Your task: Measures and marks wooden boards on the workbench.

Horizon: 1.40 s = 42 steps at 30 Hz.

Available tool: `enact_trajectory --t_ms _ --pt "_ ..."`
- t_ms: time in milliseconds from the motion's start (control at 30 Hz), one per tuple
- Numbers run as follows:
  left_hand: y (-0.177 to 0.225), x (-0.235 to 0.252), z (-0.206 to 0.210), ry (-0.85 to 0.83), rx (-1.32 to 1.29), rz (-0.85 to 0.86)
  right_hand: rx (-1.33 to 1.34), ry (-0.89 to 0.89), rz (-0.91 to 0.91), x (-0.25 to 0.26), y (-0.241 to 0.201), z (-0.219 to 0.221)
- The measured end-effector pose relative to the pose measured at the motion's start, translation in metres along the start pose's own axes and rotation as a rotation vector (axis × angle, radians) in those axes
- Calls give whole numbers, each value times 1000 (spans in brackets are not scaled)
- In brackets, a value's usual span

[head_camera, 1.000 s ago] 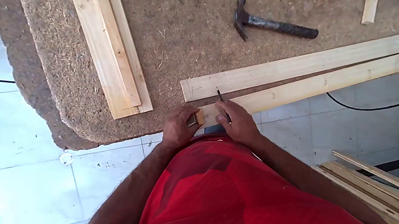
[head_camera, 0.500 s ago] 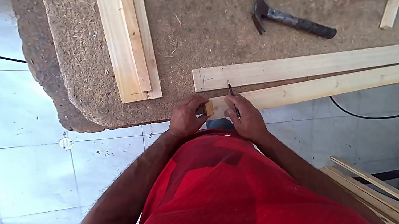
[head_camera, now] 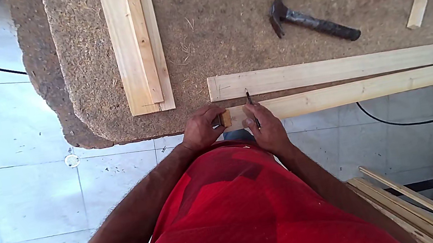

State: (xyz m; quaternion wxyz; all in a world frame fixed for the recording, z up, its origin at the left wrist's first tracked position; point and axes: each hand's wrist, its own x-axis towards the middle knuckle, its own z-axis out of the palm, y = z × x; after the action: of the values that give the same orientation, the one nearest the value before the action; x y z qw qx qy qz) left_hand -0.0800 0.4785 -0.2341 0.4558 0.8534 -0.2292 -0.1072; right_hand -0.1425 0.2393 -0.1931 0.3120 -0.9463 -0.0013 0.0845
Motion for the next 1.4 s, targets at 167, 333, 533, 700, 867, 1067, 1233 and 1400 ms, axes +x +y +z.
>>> enact_trajectory --t_ms 167,333,533,700,867,1067,1233,1400 --pt "1 0 1 31 -1 20 3 -24 35 1 -1 -1" --pt "1 -1 1 36 -16 14 4 -27 32 0 -1 -2" --pt "1 0 2 35 -24 5 20 -20 29 0 0 -3" --pt "0 0 2 35 -41 -15 96 9 18 -1 -19 -14" --pt "0 -1 1 28 -32 -32 160 -16 -46 -1 -42 -17" --pt "2 -2 1 60 -28 -34 136 -143 -35 6 -43 -19" --pt "3 -2 1 58 -26 -42 83 -327 16 13 -60 -46" --pt "3 -2 1 58 -32 -49 87 -169 38 11 -61 -32"
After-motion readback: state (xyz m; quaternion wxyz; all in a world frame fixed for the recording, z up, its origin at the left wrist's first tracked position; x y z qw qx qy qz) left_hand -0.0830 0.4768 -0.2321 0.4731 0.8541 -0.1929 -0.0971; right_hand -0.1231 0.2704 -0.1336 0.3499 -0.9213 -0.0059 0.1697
